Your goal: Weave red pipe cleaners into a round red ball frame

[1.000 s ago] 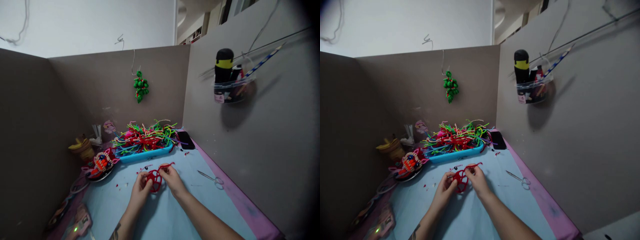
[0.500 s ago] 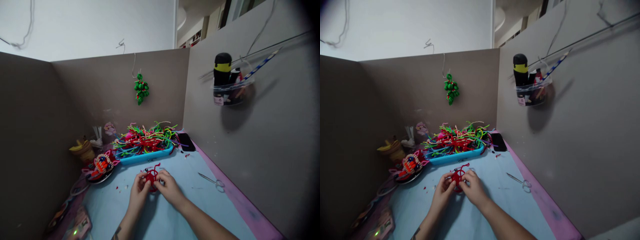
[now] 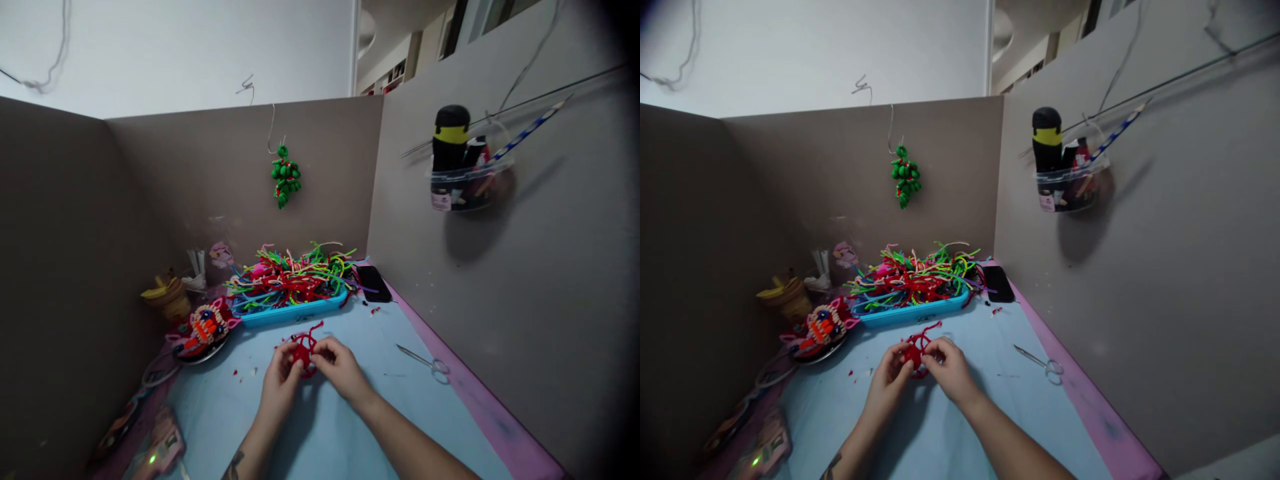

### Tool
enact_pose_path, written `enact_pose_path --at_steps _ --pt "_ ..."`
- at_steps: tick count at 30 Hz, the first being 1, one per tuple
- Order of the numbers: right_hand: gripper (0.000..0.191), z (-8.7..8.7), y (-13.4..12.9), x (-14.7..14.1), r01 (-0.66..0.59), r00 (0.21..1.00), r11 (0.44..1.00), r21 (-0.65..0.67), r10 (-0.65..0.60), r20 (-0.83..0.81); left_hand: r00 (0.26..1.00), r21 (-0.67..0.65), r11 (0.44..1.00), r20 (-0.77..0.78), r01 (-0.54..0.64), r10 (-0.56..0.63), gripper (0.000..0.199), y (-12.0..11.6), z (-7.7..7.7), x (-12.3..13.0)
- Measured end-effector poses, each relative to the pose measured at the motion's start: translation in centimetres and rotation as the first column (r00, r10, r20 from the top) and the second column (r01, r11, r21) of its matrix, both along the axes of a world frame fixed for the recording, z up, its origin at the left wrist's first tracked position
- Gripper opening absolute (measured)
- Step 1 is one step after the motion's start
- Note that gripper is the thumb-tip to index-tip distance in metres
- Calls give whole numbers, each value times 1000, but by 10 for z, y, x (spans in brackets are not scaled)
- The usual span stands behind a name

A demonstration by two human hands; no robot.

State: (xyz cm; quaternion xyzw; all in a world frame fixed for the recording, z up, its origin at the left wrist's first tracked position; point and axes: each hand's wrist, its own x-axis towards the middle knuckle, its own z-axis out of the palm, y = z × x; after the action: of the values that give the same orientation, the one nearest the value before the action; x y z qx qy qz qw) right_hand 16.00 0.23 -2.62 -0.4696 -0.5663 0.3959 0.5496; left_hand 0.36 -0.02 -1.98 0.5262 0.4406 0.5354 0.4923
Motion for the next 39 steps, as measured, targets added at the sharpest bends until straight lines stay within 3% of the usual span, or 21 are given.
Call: enact_pose_path --at_steps 6,15,22,25,27,29,34,39 --pt "17 -4 3 0 -19 990 996 -82 8 -138 998 -30 998 17 63 -62 42 0 -3 -1" --pt "10 -4 6 7 -112 992 991 -71 107 -67 986 -81 986 87 149 -142 45 -2 2 0" --pt "20 -4 9 9 -120 991 988 -94 113 -76 983 -49 983 -32 178 -179 45 0 -2 -2" --pt "25 -6 10 7 -79 989 991 -112 64 -132 983 72 997 -180 39 -25 38 -1 7 -5" --pt "28 -6 11 6 -39 983 992 -121 16 -181 951 195 973 -256 -122 171 31 -1 13 -6" --pt "29 -5 11 6 -9 976 992 -124 -18 -215 923 233 954 -291 -188 253 27 -3 16 -7" --pt "25 -2 9 4 41 966 991 -125 -72 -249 952 105 986 -266 -126 150 38 -7 7 1" --pt "22 -3 5 -2 25 966 990 -142 -60 -252 962 125 986 -236 -108 135 45 -10 4 5"
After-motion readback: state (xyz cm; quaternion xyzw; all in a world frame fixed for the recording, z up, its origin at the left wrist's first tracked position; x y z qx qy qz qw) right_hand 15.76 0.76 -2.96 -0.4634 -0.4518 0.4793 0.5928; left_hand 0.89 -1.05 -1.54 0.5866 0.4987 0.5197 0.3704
